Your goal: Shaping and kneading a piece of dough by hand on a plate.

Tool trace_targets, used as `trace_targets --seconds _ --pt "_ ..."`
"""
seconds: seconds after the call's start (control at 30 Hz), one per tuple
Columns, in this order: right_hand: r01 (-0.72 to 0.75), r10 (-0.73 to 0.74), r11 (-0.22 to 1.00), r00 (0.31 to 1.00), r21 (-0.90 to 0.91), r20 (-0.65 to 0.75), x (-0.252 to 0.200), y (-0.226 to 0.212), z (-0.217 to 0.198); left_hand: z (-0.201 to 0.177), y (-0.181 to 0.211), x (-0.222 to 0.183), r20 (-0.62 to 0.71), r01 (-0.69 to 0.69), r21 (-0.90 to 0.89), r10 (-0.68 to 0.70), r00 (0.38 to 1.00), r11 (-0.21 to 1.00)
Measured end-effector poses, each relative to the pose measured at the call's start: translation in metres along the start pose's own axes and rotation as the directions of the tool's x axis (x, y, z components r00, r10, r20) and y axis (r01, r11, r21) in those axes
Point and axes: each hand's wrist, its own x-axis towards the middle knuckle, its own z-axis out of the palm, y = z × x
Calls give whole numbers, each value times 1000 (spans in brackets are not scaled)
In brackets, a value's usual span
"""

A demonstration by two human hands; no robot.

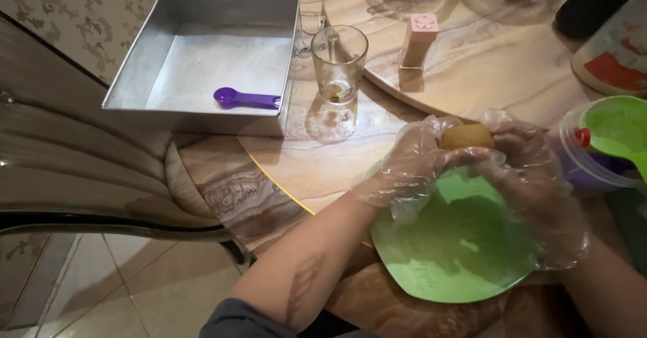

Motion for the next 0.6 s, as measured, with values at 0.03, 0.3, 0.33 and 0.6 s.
trace_targets --seconds 0.03,0.3,0.33,0.6 --pt "77 -77 997 994 -5 82 3 8 -3 3 -6 1 -18 7 -160 -10 1000 987" --pt "305 -273 948 926 -88 260 7 -11 14 10 -13 12 -27 119 -309 -134 991 944" --pt "197 -156 957 969 -211 194 0 -4 10 12 -21 14 -41 104 -291 -121 992 951" --pt "61 -11 815 996 -576 90 -6 -48 27 -2 -4 6 32 248 -606 -288 957 756"
